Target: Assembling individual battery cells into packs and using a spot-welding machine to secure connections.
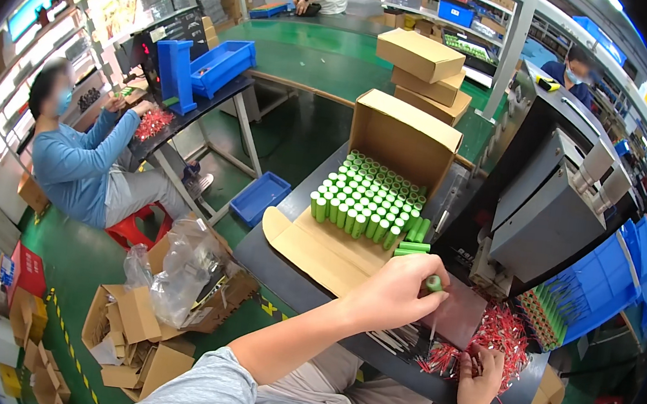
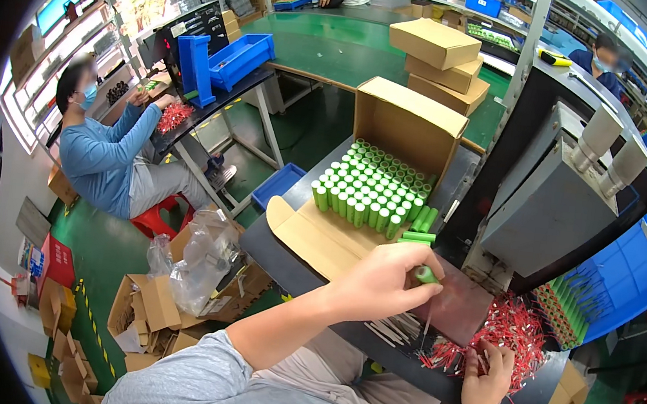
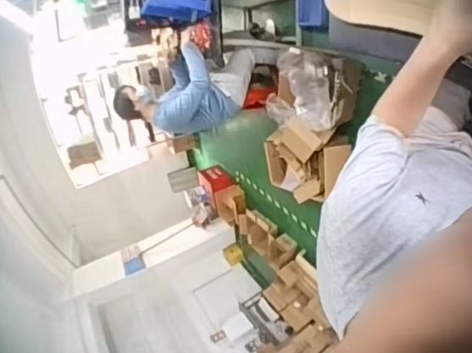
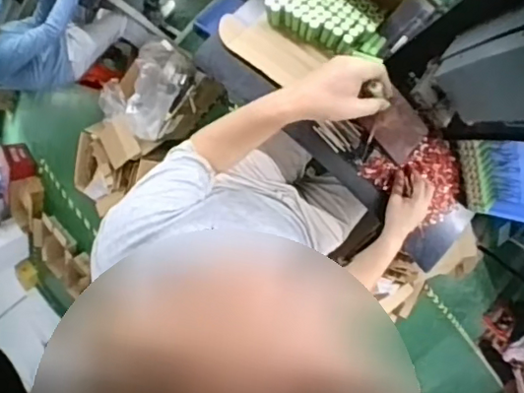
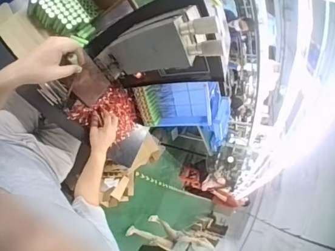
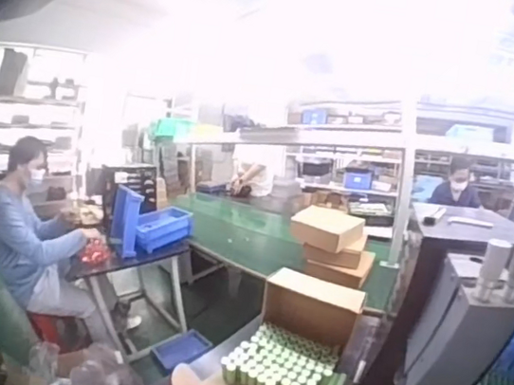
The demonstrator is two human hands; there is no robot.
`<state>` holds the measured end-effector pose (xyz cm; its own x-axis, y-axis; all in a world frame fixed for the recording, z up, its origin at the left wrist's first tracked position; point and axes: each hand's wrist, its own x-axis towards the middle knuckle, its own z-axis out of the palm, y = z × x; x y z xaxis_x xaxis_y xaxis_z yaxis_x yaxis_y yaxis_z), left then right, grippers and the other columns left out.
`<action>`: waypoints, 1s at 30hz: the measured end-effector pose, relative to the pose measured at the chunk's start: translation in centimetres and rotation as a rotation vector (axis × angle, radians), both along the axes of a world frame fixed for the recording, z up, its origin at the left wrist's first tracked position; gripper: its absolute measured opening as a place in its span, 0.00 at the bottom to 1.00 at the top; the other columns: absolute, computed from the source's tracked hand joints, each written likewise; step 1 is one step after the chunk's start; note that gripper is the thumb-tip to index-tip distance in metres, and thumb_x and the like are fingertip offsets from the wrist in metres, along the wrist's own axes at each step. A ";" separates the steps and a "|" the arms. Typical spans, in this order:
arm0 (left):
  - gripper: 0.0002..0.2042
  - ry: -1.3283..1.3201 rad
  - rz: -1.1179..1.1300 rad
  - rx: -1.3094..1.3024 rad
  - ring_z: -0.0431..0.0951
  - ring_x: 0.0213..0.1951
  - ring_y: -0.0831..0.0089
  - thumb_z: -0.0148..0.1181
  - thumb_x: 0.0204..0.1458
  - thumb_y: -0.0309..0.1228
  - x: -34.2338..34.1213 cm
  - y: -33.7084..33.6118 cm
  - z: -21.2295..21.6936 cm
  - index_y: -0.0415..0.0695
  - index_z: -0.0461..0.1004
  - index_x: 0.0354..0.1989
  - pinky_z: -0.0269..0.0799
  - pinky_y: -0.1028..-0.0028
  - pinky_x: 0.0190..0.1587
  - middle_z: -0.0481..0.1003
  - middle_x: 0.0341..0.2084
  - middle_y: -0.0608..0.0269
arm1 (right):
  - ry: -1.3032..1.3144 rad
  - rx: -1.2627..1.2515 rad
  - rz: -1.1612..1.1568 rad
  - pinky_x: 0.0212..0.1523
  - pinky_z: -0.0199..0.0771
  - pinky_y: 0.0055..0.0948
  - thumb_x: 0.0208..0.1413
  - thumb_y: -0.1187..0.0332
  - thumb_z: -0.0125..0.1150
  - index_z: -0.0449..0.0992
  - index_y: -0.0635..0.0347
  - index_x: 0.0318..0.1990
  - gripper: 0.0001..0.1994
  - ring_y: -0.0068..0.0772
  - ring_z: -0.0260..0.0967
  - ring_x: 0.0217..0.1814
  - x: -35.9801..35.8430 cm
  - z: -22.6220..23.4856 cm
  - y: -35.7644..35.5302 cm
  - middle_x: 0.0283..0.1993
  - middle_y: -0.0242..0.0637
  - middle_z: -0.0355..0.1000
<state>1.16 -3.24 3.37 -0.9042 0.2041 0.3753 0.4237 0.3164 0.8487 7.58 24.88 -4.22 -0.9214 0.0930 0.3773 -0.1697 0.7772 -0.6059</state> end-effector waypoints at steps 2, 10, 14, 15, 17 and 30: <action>0.09 -0.073 -0.052 0.054 0.79 0.32 0.66 0.69 0.55 0.26 -0.5 1.0 -0.1 0.37 0.78 0.42 0.76 0.69 0.38 0.78 0.32 0.56 | 0.022 0.034 0.025 0.38 0.71 0.32 0.56 0.78 0.70 0.79 0.66 0.40 0.06 0.35 0.66 0.35 0.0 -0.2 0.4 0.37 0.38 0.68; 0.12 0.101 -0.127 0.082 0.78 0.31 0.70 0.70 0.57 0.28 -1.4 3.0 -2.5 0.37 0.78 0.47 0.76 0.71 0.37 0.76 0.34 0.58 | -0.034 -0.075 0.039 0.36 0.69 0.31 0.56 0.80 0.68 0.74 0.68 0.35 0.06 0.33 0.66 0.34 -0.2 -1.1 1.1 0.35 0.38 0.66; 0.14 0.113 -0.144 0.084 0.77 0.31 0.71 0.70 0.58 0.30 -1.2 3.0 -2.7 0.38 0.78 0.50 0.76 0.71 0.37 0.76 0.36 0.58 | -0.017 -0.003 0.049 0.39 0.69 0.34 0.57 0.81 0.67 0.73 0.68 0.35 0.07 0.38 0.66 0.35 -0.3 -0.5 1.2 0.36 0.40 0.66; 0.15 0.098 -0.157 0.081 0.77 0.31 0.71 0.70 0.58 0.30 -1.1 3.0 -2.6 0.38 0.78 0.51 0.76 0.72 0.37 0.76 0.37 0.58 | -0.055 0.008 0.049 0.40 0.69 0.35 0.56 0.81 0.67 0.72 0.68 0.36 0.07 0.41 0.66 0.36 -0.4 -0.3 1.3 0.36 0.42 0.66; 0.15 0.119 -0.158 0.082 0.77 0.31 0.71 0.69 0.59 0.30 -1.2 2.9 -2.9 0.39 0.79 0.52 0.76 0.72 0.37 0.76 0.37 0.59 | -0.095 0.019 0.047 0.41 0.69 0.37 0.56 0.81 0.67 0.71 0.68 0.37 0.08 0.44 0.66 0.37 -0.3 0.4 1.2 0.36 0.43 0.66; 0.15 0.116 -0.152 0.054 0.78 0.38 0.62 0.68 0.59 0.32 -1.0 2.9 -2.7 0.40 0.79 0.53 0.76 0.67 0.42 0.78 0.39 0.56 | -0.216 -0.057 0.025 0.33 0.64 0.29 0.62 0.77 0.65 0.71 0.64 0.41 0.06 0.26 0.61 0.31 -1.8 2.1 2.4 0.31 0.34 0.65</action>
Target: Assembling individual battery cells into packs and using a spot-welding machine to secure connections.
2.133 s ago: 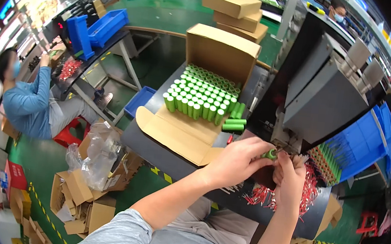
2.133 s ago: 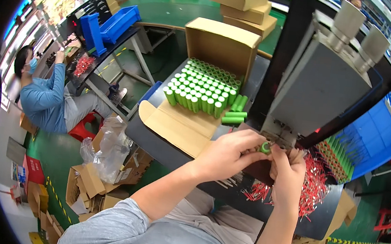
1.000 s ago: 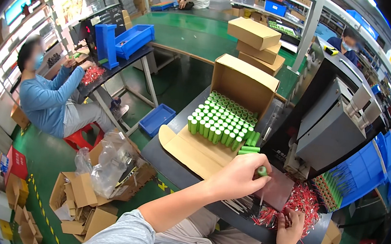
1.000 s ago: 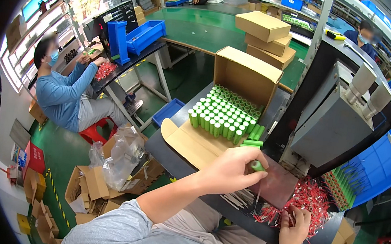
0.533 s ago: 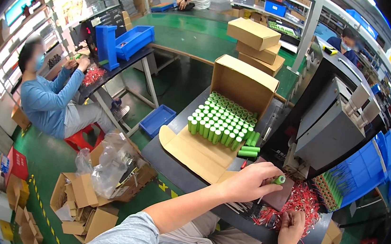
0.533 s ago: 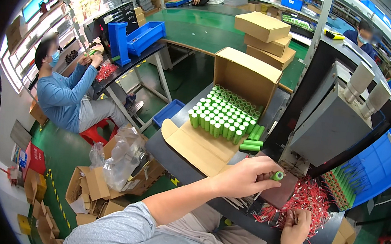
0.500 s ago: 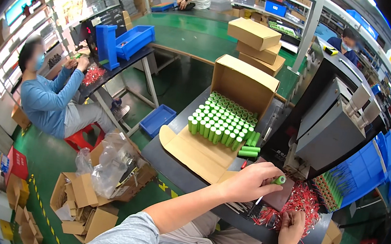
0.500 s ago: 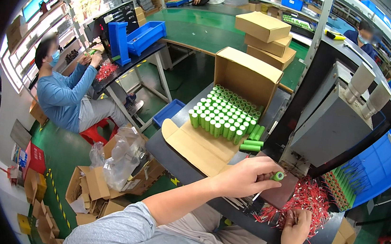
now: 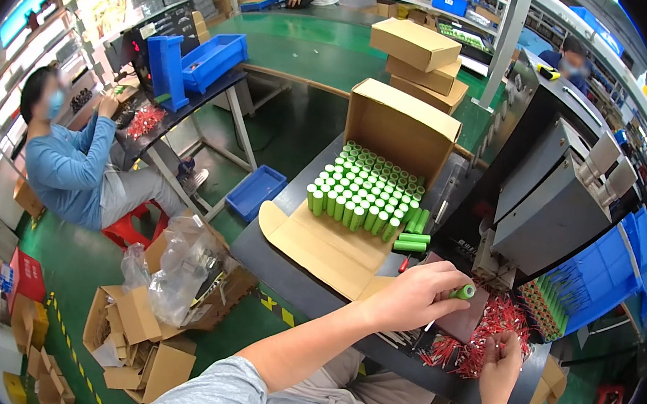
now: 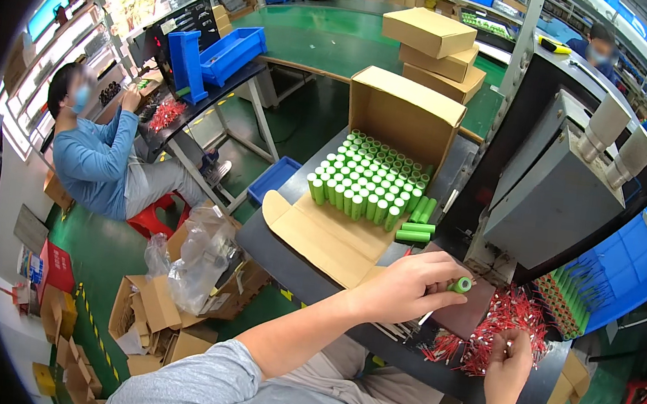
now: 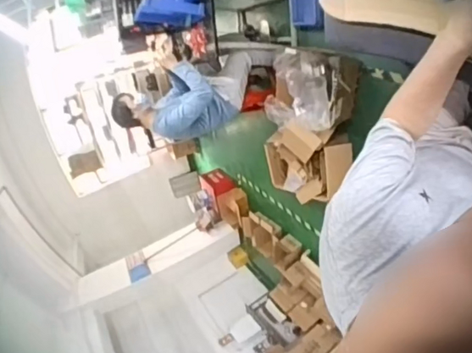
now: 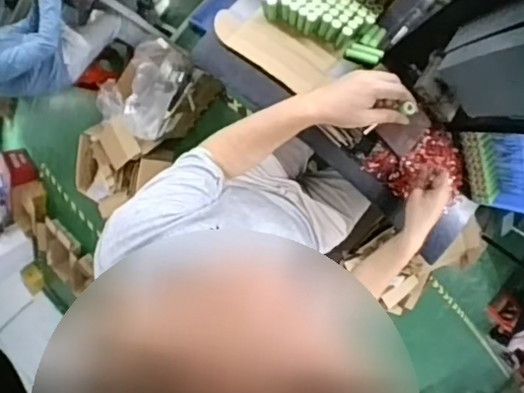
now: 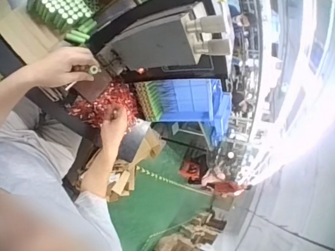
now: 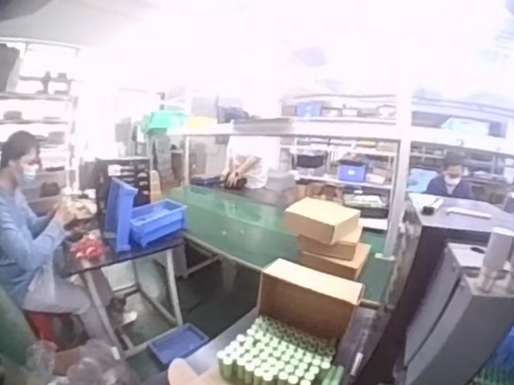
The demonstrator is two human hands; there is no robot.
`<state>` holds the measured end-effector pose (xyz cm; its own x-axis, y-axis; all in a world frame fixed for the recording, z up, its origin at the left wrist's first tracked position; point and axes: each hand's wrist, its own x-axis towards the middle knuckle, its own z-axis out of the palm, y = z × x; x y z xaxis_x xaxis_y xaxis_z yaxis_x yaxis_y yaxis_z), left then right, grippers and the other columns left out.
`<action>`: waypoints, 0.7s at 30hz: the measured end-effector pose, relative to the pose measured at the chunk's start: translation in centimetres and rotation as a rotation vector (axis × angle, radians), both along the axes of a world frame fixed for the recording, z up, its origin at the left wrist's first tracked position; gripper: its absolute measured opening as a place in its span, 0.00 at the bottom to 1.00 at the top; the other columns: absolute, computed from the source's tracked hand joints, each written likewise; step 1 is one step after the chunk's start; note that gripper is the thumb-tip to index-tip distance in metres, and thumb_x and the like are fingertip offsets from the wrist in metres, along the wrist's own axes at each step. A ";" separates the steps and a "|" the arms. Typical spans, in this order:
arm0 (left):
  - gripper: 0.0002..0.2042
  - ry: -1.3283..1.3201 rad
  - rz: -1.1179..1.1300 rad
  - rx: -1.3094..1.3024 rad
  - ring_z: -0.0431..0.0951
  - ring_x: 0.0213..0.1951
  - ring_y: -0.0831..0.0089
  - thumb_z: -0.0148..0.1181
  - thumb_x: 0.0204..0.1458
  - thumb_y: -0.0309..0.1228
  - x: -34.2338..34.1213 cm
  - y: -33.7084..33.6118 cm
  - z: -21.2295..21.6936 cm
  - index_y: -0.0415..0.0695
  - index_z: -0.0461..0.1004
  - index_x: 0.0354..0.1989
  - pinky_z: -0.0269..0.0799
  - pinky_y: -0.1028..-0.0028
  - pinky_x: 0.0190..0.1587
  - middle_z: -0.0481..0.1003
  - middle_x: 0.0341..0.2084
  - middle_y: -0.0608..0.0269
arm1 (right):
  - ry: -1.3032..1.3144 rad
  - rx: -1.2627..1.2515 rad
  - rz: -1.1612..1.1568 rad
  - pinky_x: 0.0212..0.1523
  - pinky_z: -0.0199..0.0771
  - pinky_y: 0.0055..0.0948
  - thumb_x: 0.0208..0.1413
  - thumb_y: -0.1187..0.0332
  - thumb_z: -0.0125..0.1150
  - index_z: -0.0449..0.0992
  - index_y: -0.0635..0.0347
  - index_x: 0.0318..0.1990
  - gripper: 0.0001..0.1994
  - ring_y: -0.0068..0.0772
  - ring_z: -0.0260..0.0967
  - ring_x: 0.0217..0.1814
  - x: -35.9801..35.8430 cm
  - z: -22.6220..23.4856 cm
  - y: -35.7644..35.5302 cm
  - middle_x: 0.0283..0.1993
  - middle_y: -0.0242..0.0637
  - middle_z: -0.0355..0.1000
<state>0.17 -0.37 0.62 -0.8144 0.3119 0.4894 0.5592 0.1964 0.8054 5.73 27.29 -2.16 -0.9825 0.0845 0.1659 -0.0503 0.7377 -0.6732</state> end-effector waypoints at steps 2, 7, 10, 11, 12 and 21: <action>0.15 0.023 0.017 -0.011 0.78 0.39 0.62 0.68 0.60 0.32 -0.1 -0.1 -0.1 0.40 0.79 0.53 0.76 0.66 0.42 0.78 0.39 0.56 | 0.038 -0.052 -0.028 0.29 0.59 0.24 0.67 0.76 0.61 0.71 0.64 0.41 0.04 0.17 0.56 0.28 -0.5 0.4 0.1 0.30 0.28 0.65; 0.16 0.040 0.021 -0.011 0.79 0.39 0.61 0.68 0.60 0.33 -0.1 -0.1 -0.1 0.40 0.79 0.53 0.76 0.66 0.43 0.79 0.40 0.56 | 0.104 -0.127 -0.052 0.31 0.65 0.22 0.69 0.77 0.58 0.71 0.65 0.43 0.02 0.17 0.63 0.31 -1.0 0.9 -1.1 0.31 0.31 0.71; 0.15 0.033 0.019 -0.027 0.79 0.40 0.62 0.67 0.60 0.33 -0.2 0.0 0.0 0.41 0.79 0.53 0.76 0.66 0.43 0.79 0.41 0.56 | 0.196 -0.308 -0.088 0.36 0.69 0.21 0.70 0.77 0.56 0.73 0.65 0.47 0.03 0.18 0.69 0.34 -1.3 1.5 -2.6 0.34 0.30 0.72; 0.16 0.039 0.029 -0.026 0.79 0.39 0.62 0.67 0.60 0.33 -0.2 0.0 0.0 0.41 0.79 0.53 0.76 0.66 0.42 0.79 0.41 0.56 | 0.223 -0.431 -0.101 0.39 0.71 0.21 0.70 0.78 0.56 0.73 0.66 0.50 0.05 0.19 0.72 0.36 -1.5 1.9 -3.4 0.35 0.29 0.73; 0.16 0.043 0.037 -0.026 0.79 0.39 0.61 0.67 0.60 0.33 -0.2 0.0 -0.1 0.41 0.79 0.53 0.76 0.66 0.42 0.79 0.41 0.56 | 0.221 -0.433 -0.103 0.39 0.71 0.21 0.70 0.78 0.56 0.73 0.66 0.50 0.05 0.19 0.72 0.36 -1.5 2.4 -4.5 0.35 0.29 0.73; 0.15 0.057 0.039 -0.021 0.79 0.39 0.60 0.67 0.60 0.32 0.1 0.0 -0.2 0.41 0.79 0.53 0.77 0.66 0.42 0.78 0.41 0.55 | 0.038 -0.931 0.018 0.23 0.57 0.14 0.68 0.75 0.62 0.79 0.65 0.48 0.06 0.09 0.65 0.26 -2.0 4.4 -7.9 0.38 0.29 0.79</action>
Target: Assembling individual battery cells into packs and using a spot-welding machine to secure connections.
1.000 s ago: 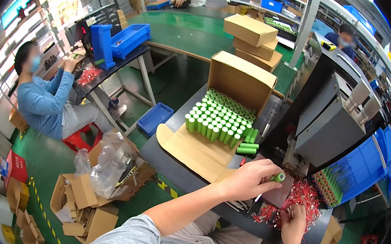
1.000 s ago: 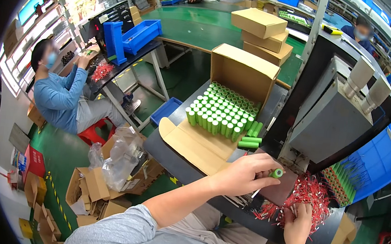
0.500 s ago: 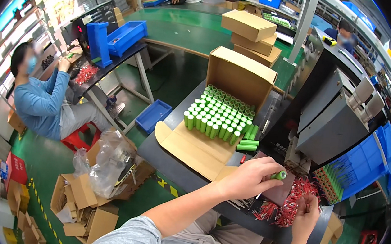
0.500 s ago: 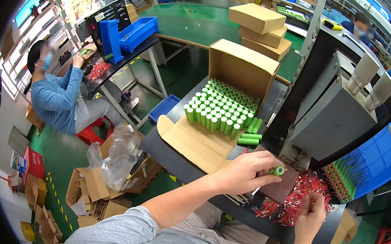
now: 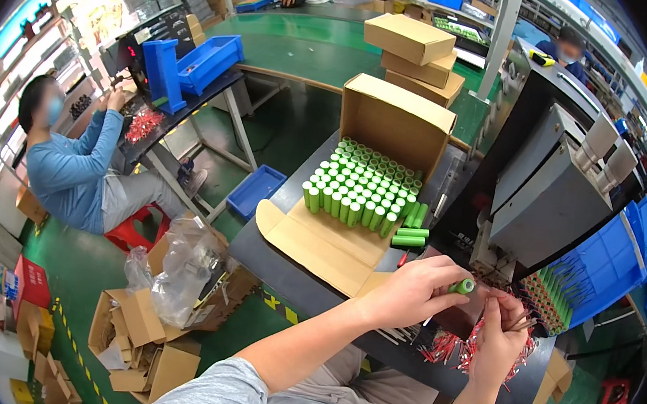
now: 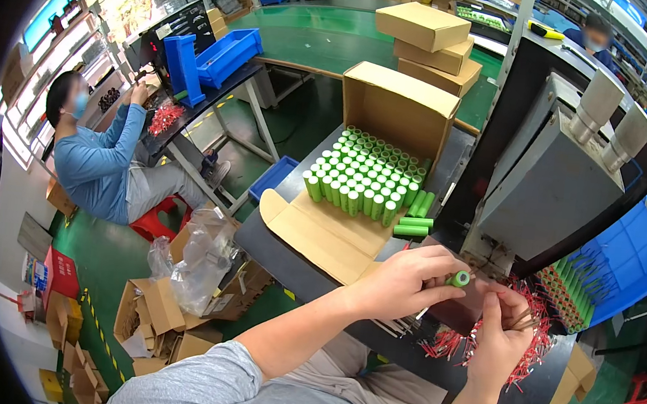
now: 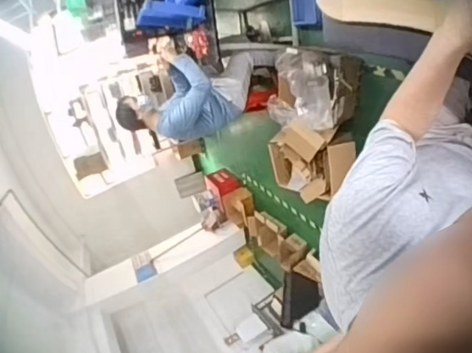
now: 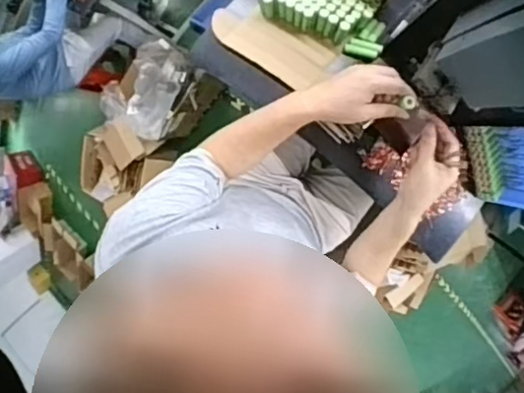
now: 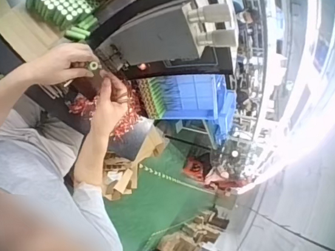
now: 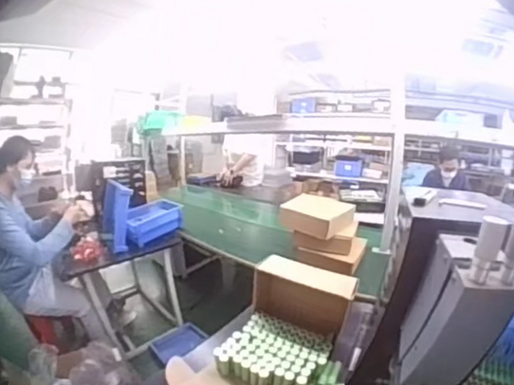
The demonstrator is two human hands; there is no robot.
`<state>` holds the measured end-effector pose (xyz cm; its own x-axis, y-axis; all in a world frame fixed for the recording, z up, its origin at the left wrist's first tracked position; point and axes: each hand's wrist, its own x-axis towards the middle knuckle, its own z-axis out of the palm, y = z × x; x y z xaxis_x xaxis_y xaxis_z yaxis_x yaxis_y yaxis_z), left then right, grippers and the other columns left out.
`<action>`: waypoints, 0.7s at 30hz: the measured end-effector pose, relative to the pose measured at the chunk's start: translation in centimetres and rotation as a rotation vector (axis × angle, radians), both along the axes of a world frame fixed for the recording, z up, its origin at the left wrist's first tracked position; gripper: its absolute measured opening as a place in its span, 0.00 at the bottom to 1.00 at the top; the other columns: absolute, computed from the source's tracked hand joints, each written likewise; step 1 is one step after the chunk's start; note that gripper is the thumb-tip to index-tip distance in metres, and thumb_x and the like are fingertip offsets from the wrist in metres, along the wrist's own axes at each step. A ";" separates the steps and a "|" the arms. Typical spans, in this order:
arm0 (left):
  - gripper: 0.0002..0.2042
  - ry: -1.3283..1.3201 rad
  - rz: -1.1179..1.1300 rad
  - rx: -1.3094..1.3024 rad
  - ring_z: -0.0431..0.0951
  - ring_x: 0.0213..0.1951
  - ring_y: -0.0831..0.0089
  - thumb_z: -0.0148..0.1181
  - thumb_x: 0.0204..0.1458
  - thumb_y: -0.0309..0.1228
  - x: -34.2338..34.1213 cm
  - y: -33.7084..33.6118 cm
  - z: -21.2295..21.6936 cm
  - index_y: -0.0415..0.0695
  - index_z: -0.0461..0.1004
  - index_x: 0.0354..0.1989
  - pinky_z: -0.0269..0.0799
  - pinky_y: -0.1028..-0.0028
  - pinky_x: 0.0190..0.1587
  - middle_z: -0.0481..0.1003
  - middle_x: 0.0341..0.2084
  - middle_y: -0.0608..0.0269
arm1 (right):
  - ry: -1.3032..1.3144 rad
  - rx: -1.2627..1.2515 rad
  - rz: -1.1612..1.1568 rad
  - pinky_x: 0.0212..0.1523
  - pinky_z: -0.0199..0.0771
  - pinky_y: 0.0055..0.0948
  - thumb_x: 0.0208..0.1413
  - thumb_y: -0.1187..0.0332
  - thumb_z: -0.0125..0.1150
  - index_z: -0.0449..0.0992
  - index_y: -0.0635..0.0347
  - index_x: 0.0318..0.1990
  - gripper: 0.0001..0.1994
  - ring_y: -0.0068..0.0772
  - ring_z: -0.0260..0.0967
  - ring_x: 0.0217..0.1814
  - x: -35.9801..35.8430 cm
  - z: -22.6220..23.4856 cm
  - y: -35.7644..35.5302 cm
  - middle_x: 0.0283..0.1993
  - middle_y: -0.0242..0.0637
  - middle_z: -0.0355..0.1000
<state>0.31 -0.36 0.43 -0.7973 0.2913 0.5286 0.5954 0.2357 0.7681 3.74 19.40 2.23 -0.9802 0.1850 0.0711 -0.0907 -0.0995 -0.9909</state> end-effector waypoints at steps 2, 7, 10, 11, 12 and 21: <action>0.15 0.012 -0.004 0.009 0.79 0.39 0.60 0.67 0.59 0.31 0.0 0.2 0.0 0.41 0.79 0.53 0.77 0.65 0.42 0.78 0.40 0.55 | 0.026 0.027 -0.028 0.20 0.51 0.15 0.67 0.74 0.63 0.79 0.64 0.47 0.05 0.07 0.61 0.24 -0.4 -1.0 -0.2 0.37 0.27 0.78; 0.14 -0.066 -0.028 -0.019 0.77 0.42 0.56 0.67 0.58 0.32 -0.3 0.4 0.1 0.39 0.79 0.50 0.76 0.63 0.45 0.77 0.38 0.53 | -0.018 -0.017 -0.111 0.18 0.47 0.14 0.64 0.72 0.69 0.81 0.60 0.46 0.06 0.06 0.59 0.22 -0.8 -0.8 -1.5 0.34 0.23 0.77; 0.15 -0.120 -0.003 0.008 0.79 0.35 0.62 0.68 0.58 0.31 -0.2 -0.3 0.1 0.38 0.79 0.51 0.77 0.67 0.39 0.77 0.39 0.54 | -0.044 -0.158 -0.066 0.17 0.44 0.14 0.63 0.72 0.69 0.81 0.61 0.45 0.06 0.04 0.58 0.21 -1.3 -0.2 -3.1 0.34 0.23 0.76; 0.15 -0.120 0.005 0.003 0.79 0.34 0.64 0.68 0.58 0.30 -0.3 -0.6 0.3 0.38 0.79 0.51 0.76 0.68 0.38 0.77 0.39 0.54 | -0.069 -0.152 -0.068 0.17 0.43 0.14 0.63 0.73 0.69 0.81 0.61 0.45 0.06 0.04 0.56 0.20 -1.5 -0.2 -3.5 0.33 0.23 0.76; 0.15 -0.115 0.012 -0.002 0.79 0.32 0.65 0.68 0.58 0.30 -0.4 -0.6 0.6 0.38 0.79 0.52 0.76 0.70 0.36 0.77 0.39 0.55 | -0.071 -0.139 -0.054 0.17 0.43 0.14 0.64 0.73 0.68 0.81 0.61 0.44 0.05 0.04 0.56 0.20 -1.5 0.1 -3.4 0.33 0.23 0.76; 0.14 -0.112 0.016 -0.029 0.76 0.31 0.71 0.68 0.57 0.25 -0.4 0.5 0.4 0.36 0.78 0.52 0.73 0.72 0.35 0.76 0.36 0.60 | -0.034 -0.202 0.058 0.39 0.74 0.18 0.64 0.71 0.69 0.82 0.66 0.45 0.08 0.16 0.76 0.37 -0.8 -0.2 -2.3 0.38 0.32 0.82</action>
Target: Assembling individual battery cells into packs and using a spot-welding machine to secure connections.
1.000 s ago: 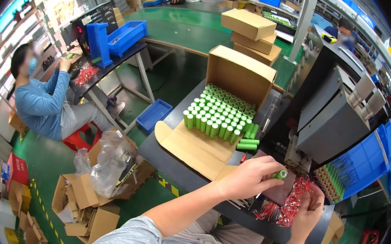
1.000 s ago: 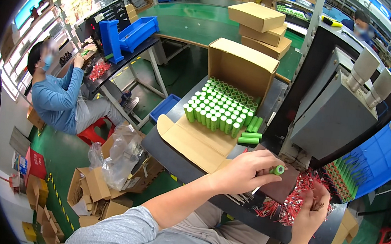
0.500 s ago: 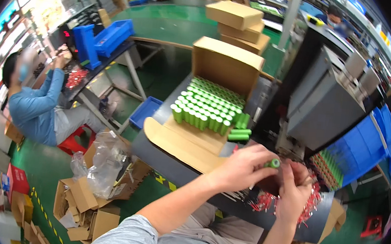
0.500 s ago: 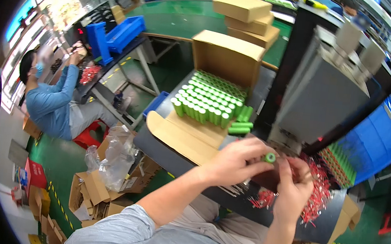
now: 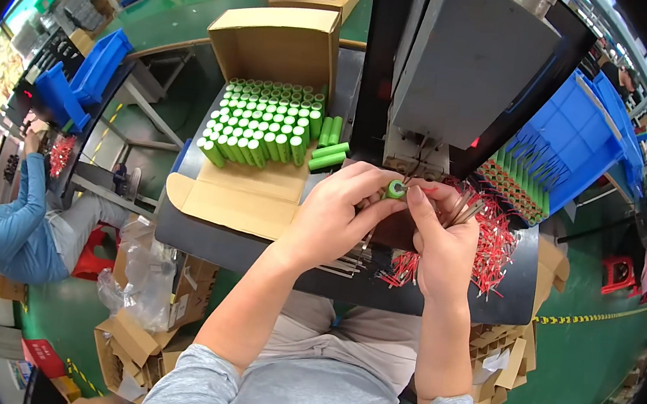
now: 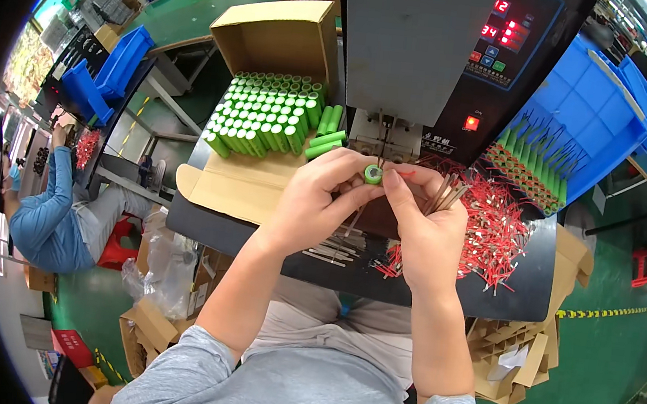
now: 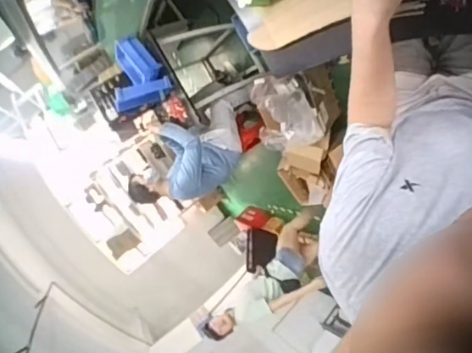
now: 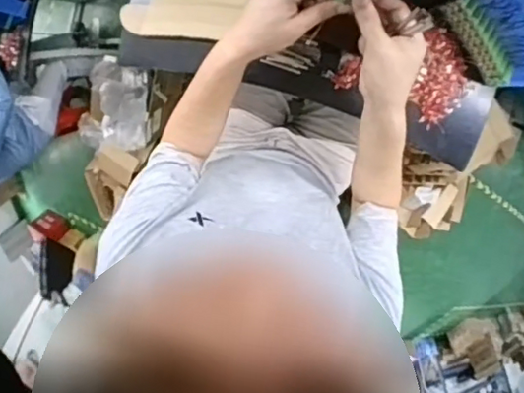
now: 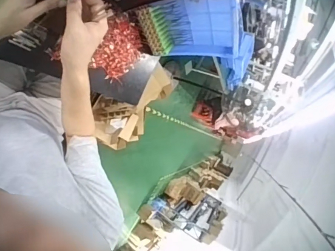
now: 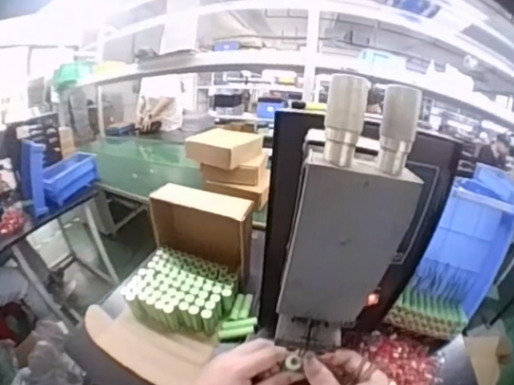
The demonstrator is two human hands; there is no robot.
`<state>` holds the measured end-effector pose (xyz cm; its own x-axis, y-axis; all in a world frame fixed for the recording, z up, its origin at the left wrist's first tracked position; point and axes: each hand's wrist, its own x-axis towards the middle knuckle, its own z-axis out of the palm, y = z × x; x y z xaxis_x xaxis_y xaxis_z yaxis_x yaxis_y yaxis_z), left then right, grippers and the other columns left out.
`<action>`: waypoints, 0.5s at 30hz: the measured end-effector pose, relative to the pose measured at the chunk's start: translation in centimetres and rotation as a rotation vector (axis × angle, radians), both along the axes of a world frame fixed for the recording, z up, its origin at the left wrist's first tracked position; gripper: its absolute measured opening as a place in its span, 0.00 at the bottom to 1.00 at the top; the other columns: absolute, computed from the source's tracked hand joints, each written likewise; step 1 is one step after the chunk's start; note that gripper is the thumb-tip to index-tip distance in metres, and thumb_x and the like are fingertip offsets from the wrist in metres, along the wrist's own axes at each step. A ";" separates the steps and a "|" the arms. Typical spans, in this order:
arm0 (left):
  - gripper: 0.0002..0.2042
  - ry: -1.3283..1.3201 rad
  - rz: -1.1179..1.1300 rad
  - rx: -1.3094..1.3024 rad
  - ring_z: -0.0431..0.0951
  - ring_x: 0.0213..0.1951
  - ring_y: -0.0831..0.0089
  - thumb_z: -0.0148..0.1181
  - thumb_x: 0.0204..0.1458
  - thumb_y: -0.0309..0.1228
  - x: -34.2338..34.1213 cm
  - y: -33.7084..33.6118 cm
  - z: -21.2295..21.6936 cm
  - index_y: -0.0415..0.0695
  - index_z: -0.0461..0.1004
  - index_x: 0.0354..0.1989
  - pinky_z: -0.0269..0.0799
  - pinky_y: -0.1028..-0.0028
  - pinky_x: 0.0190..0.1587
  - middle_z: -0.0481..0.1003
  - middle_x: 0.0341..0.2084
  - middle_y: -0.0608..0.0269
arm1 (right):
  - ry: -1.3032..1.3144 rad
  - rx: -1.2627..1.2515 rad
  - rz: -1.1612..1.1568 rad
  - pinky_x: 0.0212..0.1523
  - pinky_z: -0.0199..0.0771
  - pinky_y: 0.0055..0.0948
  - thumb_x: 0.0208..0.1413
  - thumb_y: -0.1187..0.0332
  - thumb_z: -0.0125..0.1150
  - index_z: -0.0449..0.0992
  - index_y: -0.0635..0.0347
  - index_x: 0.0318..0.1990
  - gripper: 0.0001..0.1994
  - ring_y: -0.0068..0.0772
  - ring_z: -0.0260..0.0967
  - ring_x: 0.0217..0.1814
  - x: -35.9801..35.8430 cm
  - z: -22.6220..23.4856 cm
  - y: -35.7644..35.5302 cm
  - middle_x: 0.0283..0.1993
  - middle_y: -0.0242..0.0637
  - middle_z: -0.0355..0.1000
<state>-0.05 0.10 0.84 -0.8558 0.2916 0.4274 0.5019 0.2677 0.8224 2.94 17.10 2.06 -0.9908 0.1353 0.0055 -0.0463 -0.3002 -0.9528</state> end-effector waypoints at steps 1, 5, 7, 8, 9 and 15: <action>0.14 -0.001 0.007 -0.007 0.76 0.30 0.71 0.67 0.57 0.25 0.0 0.0 0.0 0.36 0.78 0.51 0.73 0.73 0.34 0.75 0.35 0.60 | -0.003 -0.003 0.003 0.39 0.74 0.18 0.64 0.71 0.69 0.82 0.66 0.45 0.08 0.16 0.76 0.37 0.0 0.1 -0.1 0.38 0.32 0.82; 0.14 0.020 0.025 -0.013 0.76 0.30 0.70 0.67 0.57 0.25 0.2 0.3 0.1 0.35 0.78 0.51 0.73 0.72 0.34 0.76 0.35 0.59 | 0.026 0.005 0.004 0.37 0.73 0.17 0.64 0.71 0.69 0.82 0.67 0.45 0.08 0.15 0.75 0.36 0.1 0.0 -0.1 0.38 0.33 0.82; 0.14 0.064 0.064 -0.015 0.75 0.29 0.70 0.68 0.57 0.24 0.3 0.4 0.1 0.33 0.78 0.50 0.73 0.72 0.34 0.75 0.33 0.59 | 0.033 0.013 -0.007 0.33 0.70 0.16 0.63 0.71 0.70 0.82 0.67 0.44 0.08 0.13 0.73 0.32 0.0 -0.2 0.0 0.36 0.32 0.82; 0.14 0.061 0.064 -0.015 0.75 0.29 0.70 0.68 0.57 0.24 0.2 0.5 0.0 0.33 0.78 0.50 0.73 0.72 0.34 0.75 0.33 0.59 | 0.008 0.019 -0.001 0.27 0.62 0.16 0.63 0.70 0.70 0.83 0.67 0.44 0.08 0.10 0.67 0.28 0.0 -0.1 0.2 0.33 0.28 0.80; 0.14 0.071 0.073 -0.010 0.75 0.28 0.69 0.68 0.56 0.25 0.2 0.6 -0.1 0.33 0.78 0.49 0.73 0.72 0.33 0.75 0.32 0.59 | -0.018 0.025 0.005 0.22 0.55 0.15 0.63 0.70 0.71 0.83 0.67 0.43 0.08 0.07 0.61 0.23 0.0 0.0 0.3 0.30 0.25 0.78; 0.13 0.029 0.069 -0.075 0.78 0.33 0.62 0.68 0.58 0.28 0.0 0.3 0.3 0.37 0.78 0.49 0.75 0.66 0.36 0.77 0.37 0.55 | -0.071 0.003 0.005 0.18 0.39 0.18 0.61 0.69 0.72 0.83 0.65 0.42 0.08 0.05 0.47 0.17 -0.6 0.1 0.4 0.23 0.17 0.69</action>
<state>-0.01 0.44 1.09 -0.8626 0.2645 0.4312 0.5033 0.3629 0.7842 2.37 17.47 2.11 -0.9894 0.1300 -0.0649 0.0235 -0.2973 -0.9545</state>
